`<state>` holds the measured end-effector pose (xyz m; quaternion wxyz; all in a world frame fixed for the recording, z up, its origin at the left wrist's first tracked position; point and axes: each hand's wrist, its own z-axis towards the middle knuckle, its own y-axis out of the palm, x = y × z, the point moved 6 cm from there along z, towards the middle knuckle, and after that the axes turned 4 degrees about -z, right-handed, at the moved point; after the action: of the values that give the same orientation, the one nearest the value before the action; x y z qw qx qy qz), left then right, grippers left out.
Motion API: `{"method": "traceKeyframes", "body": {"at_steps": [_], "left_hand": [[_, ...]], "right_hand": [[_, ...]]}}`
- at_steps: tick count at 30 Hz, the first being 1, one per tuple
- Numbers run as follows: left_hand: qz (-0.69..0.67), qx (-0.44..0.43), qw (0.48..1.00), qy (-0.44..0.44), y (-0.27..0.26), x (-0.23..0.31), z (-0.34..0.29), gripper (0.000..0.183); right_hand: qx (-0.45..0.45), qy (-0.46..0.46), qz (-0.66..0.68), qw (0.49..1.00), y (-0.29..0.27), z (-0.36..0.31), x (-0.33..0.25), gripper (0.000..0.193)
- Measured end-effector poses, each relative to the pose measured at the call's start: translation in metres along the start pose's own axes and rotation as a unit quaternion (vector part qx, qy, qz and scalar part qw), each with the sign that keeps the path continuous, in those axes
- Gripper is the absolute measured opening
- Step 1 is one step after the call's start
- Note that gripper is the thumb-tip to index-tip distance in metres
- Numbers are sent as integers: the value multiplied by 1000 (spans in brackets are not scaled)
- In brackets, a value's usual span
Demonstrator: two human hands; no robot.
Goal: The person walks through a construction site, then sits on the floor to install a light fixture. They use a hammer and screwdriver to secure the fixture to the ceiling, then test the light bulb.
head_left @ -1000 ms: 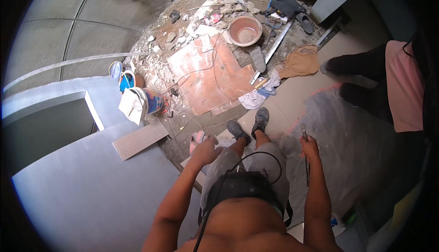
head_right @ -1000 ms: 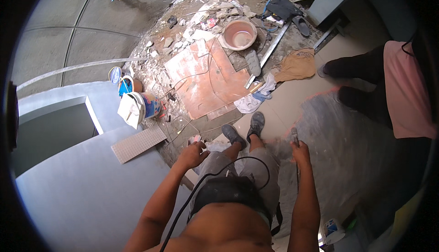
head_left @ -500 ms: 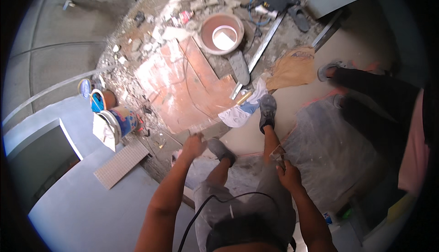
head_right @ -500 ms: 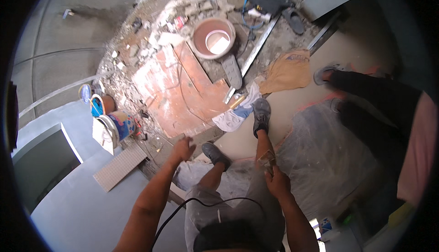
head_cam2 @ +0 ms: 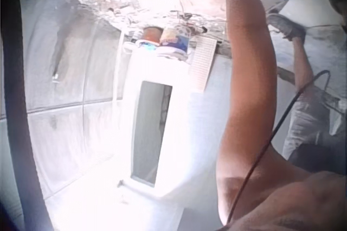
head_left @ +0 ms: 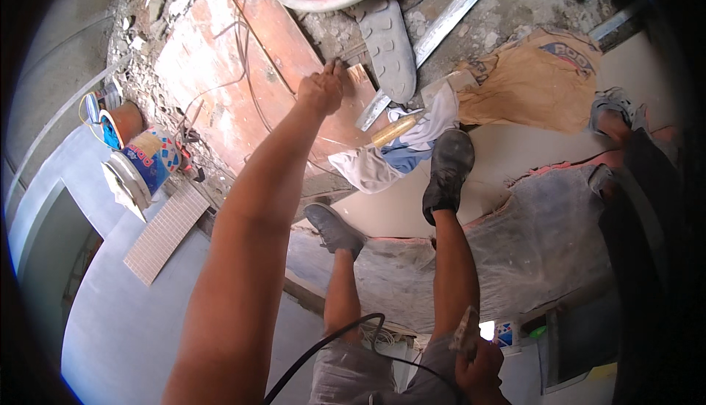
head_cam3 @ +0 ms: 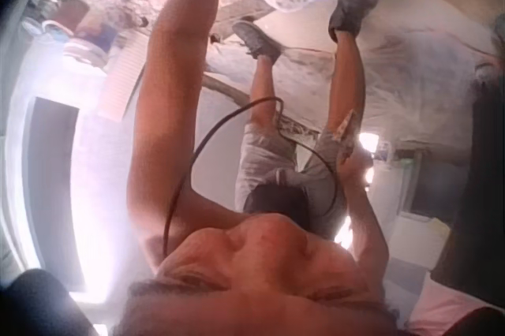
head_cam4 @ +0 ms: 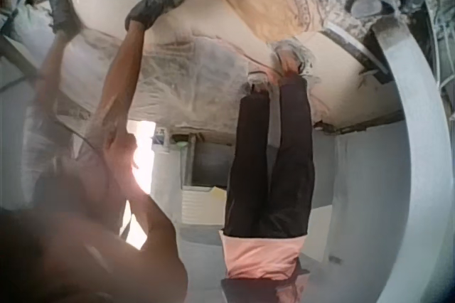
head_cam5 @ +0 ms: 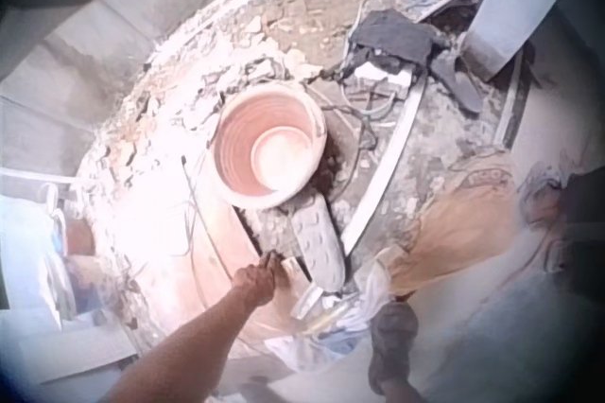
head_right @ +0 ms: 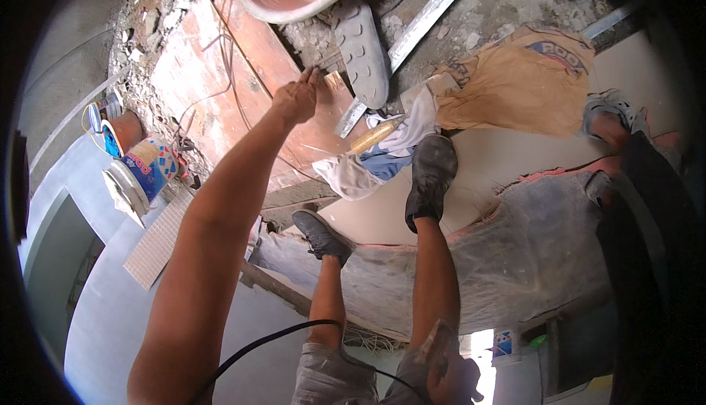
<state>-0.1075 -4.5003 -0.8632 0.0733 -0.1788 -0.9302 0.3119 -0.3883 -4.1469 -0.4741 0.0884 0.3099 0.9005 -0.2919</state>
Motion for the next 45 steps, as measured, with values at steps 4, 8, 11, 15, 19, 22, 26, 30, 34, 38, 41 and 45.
{"method": "traceKeyframes", "body": {"at_steps": [4, 8, 11, 15, 19, 22, 26, 30, 34, 38, 41, 45], "left_hand": [[77, -64, 995, -27, 9, 6, 11, 35], [125, -118, 985, 4, 7, 4, -7, 49], [128, -132, 983, 2, 14, 0, -29, 45], [145, -234, 961, 35, 50, -1, -58, 42], [127, -174, 977, 6, 76, -9, -84, 29], [71, -131, 988, 31, 80, -9, -61, 25], [-20, -57, 998, -28, 49, 0, 3, 26], [-333, 9, 943, 17, 104, -25, 50, 35], [-784, 6, 609, -121, 69, 36, 43, 37], [-793, 31, 562, -232, 53, 26, 41, 22], [-843, 16, 505, -183, 34, 56, 44, 20], [-866, -64, 496, -11, -39, 146, 11, 28]], "right_hand": [[88, -25, -15, 996, -13, 9, -5, 31], [-12, 56, 55, 997, -9, 19, 2, 32], [-64, 120, 56, 989, -14, 27, -11, 41], [-60, 132, 74, 987, -23, 36, -20, 40], [-62, 136, 61, 987, -21, 31, -11, 37], [-8, 81, 74, 994, -37, 39, -20, 37], [31, 54, 5, 998, -1, 6, 22, 37], [68, 18, -17, 997, -13, 13, 20, 33], [16, 170, 105, 980, -17, 21, 15, 32], [-9, 189, 133, 973, -16, 22, 17, 33], [-6, 182, 157, 971, -16, 25, 18, 34], [17, 174, 147, 974, -21, 24, 12, 33]]}}
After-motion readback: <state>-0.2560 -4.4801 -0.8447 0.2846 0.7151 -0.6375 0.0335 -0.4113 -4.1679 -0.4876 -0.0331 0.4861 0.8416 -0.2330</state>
